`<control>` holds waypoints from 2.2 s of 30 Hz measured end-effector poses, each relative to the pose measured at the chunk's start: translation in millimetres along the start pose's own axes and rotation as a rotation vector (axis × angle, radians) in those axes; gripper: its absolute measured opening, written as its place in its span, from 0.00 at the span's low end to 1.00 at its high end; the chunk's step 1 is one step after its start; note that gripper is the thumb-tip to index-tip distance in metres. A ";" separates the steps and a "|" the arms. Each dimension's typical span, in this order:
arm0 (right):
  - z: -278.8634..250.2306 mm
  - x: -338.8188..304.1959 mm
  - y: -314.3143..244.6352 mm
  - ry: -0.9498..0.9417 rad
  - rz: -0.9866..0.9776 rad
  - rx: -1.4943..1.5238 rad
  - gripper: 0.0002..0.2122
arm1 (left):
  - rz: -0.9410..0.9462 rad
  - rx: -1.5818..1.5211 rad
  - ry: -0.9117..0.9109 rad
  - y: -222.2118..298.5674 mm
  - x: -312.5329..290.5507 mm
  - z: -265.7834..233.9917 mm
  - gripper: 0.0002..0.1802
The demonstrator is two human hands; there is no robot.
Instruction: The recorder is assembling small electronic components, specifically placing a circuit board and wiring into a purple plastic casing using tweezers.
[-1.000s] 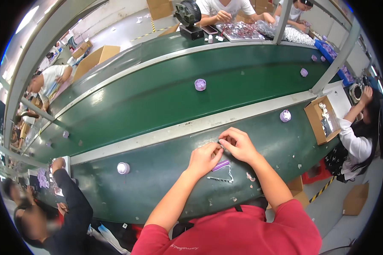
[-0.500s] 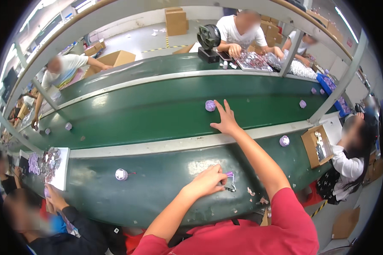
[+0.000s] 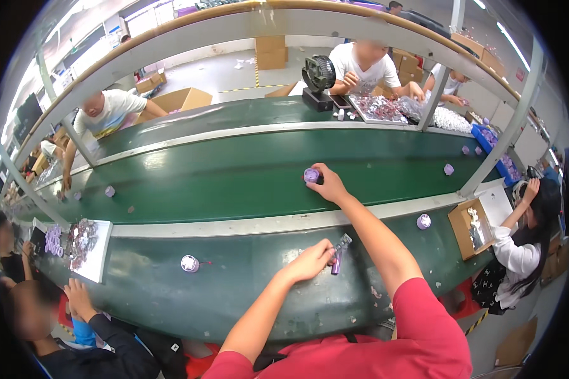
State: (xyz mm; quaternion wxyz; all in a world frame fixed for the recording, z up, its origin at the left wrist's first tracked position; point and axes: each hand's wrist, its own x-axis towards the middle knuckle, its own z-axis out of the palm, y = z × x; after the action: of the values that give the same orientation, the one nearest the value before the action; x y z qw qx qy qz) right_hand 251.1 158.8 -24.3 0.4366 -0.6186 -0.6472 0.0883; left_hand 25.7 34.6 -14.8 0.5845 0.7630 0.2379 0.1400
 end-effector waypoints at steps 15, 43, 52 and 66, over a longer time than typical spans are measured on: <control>-66.2 -81.8 -66.1 -0.493 0.161 0.188 0.24 | -0.130 -0.141 0.285 12.8 -0.4 1.5 0.19; -133.8 -177.8 -65.1 -0.347 -0.052 -0.262 0.10 | 0.015 0.201 0.613 5.5 1.8 29.5 0.06; -125.5 -180.3 -69.0 -0.307 -0.100 -0.335 0.05 | 0.093 0.299 0.613 9.5 4.6 33.2 0.06; -91.3 -171.2 -99.9 -0.040 0.044 -0.076 0.09 | 0.171 0.383 0.647 5.3 2.1 33.2 0.05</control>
State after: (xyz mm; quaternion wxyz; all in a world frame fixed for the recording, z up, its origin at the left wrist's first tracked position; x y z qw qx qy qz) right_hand 215.3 -52.3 18.1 0.3977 -0.6469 -0.6450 0.0854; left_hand 44.9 7.2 -19.0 0.3123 0.7918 0.3674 0.3750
